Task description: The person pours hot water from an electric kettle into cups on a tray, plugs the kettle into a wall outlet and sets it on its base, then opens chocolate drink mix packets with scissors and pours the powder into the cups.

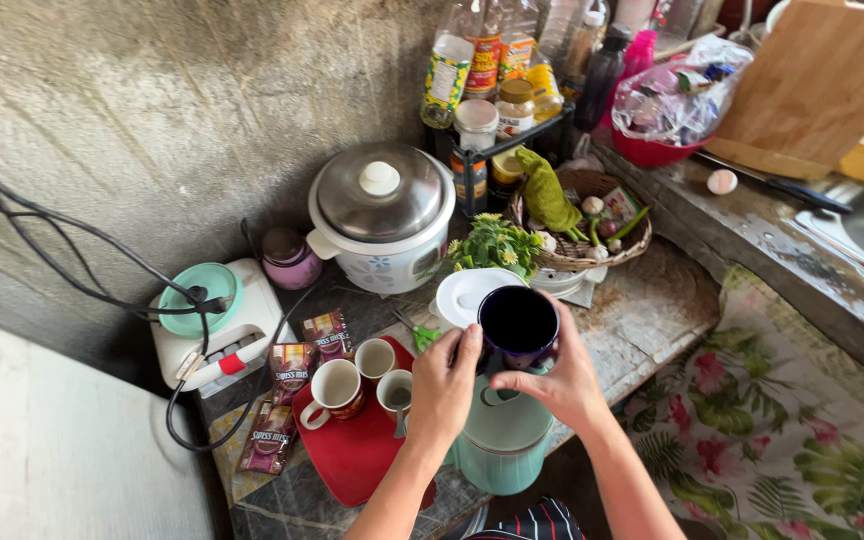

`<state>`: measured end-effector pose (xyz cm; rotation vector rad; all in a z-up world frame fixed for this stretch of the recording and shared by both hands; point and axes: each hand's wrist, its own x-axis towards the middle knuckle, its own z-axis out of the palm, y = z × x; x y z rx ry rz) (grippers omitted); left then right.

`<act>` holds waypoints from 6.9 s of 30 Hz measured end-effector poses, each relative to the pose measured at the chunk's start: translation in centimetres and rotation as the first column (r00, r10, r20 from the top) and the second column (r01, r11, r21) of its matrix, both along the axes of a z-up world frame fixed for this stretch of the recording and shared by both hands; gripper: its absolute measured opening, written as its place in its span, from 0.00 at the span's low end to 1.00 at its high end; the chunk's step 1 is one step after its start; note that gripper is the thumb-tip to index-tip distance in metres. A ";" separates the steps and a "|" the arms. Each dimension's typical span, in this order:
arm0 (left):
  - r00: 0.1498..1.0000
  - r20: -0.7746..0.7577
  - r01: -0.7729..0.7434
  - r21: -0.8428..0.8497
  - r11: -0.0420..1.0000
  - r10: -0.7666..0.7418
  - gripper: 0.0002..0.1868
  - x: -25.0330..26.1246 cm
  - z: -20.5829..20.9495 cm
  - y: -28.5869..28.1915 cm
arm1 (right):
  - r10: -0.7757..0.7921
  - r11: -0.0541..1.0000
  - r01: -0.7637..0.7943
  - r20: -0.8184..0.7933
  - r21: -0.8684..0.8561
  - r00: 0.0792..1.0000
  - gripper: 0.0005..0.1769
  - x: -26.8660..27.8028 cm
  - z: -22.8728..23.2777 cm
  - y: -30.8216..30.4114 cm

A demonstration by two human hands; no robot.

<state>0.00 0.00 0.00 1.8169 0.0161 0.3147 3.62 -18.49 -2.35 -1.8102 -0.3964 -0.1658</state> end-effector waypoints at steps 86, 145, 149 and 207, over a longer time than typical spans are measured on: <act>0.996 -0.086 -0.021 -0.246 0.969 -0.001 0.21 5.4 -10.0 7.2 | -0.461 0.844 0.456 0.052 -0.284 0.886 0.14 11.5 7.0 -3.1; 0.976 -0.217 -0.102 -0.395 0.913 0.015 0.21 5.4 -13.6 7.4 | -0.390 0.821 0.394 0.097 -0.413 0.916 0.13 12.7 6.4 -0.8; 0.972 -0.233 -0.122 -0.391 0.912 0.031 0.20 5.2 -13.6 7.4 | -0.410 0.813 0.382 0.034 -0.439 0.911 0.16 13.1 5.7 -1.0; 0.870 0.049 0.403 0.504 0.764 -0.491 0.30 -4.6 3.6 2.0 | -0.424 0.902 0.423 0.010 -0.085 0.906 0.57 -11.2 5.6 -4.5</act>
